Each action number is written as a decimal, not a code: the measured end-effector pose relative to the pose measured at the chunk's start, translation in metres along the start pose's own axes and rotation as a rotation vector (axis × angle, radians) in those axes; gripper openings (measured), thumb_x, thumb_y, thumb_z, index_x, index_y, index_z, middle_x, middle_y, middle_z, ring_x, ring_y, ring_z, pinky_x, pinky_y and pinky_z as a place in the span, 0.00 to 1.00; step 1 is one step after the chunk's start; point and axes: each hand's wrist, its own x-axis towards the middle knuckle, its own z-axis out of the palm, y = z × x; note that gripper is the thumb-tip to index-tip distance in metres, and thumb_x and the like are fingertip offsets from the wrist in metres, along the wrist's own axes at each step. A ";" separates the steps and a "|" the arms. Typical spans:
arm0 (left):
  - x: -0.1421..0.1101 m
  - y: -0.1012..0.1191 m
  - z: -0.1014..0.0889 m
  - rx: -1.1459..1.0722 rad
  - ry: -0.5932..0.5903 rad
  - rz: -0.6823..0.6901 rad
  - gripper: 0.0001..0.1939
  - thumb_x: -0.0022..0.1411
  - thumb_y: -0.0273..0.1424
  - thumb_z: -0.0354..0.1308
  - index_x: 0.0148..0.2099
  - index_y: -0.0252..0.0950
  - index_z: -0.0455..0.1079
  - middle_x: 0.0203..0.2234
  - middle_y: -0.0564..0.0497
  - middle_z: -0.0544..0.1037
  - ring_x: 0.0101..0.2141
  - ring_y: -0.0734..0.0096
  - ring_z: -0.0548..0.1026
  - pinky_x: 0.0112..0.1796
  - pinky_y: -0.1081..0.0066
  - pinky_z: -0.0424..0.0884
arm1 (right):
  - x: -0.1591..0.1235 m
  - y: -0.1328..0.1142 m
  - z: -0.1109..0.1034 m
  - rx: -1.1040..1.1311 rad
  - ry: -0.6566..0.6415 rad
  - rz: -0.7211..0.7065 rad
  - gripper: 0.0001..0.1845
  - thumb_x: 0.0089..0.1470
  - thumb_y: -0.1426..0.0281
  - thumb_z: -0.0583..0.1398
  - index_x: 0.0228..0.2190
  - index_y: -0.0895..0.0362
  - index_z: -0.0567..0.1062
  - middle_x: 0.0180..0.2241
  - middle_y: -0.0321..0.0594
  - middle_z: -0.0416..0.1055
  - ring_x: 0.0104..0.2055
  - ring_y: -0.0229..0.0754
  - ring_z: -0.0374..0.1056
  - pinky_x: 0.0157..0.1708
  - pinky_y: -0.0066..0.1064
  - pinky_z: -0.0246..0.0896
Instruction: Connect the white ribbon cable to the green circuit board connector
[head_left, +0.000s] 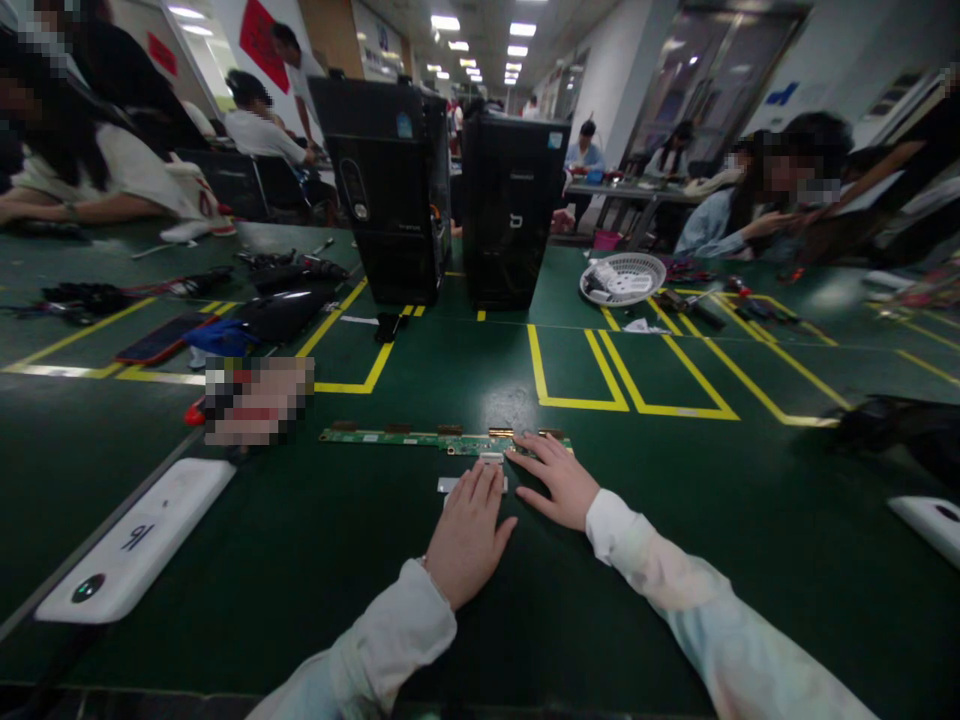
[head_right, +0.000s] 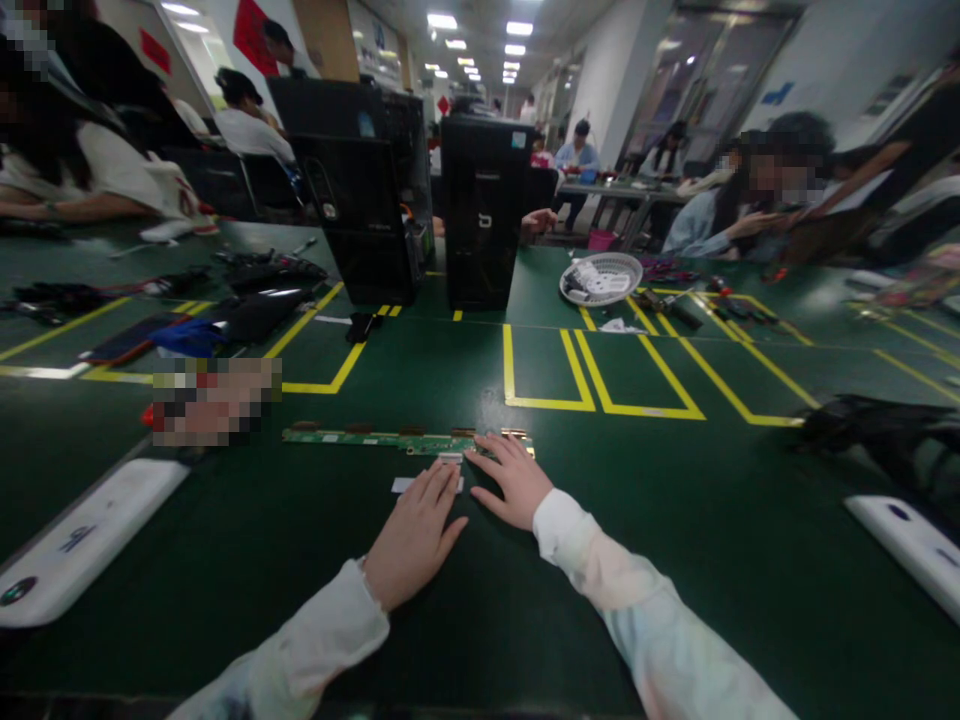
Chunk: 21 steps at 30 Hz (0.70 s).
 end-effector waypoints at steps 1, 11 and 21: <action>0.000 0.001 -0.001 0.004 -0.001 0.000 0.28 0.66 0.37 0.49 0.62 0.25 0.59 0.61 0.36 0.63 0.62 0.52 0.59 0.58 0.53 0.61 | 0.000 0.000 0.000 -0.001 -0.001 0.001 0.28 0.58 0.61 0.56 0.58 0.56 0.65 0.61 0.49 0.58 0.64 0.53 0.50 0.62 0.54 0.46; 0.002 0.008 -0.001 -0.026 0.048 -0.048 0.28 0.66 0.40 0.47 0.61 0.26 0.60 0.59 0.34 0.65 0.61 0.50 0.60 0.58 0.51 0.61 | 0.000 0.001 0.000 -0.011 -0.002 -0.002 0.28 0.58 0.61 0.56 0.58 0.56 0.65 0.61 0.48 0.58 0.64 0.53 0.51 0.62 0.53 0.46; -0.013 -0.027 -0.033 -0.070 0.093 -0.129 0.25 0.69 0.38 0.42 0.64 0.34 0.59 0.61 0.41 0.64 0.62 0.56 0.59 0.58 0.50 0.60 | -0.001 0.000 0.000 -0.040 -0.031 0.009 0.29 0.59 0.61 0.56 0.59 0.56 0.64 0.62 0.49 0.57 0.64 0.53 0.50 0.62 0.53 0.45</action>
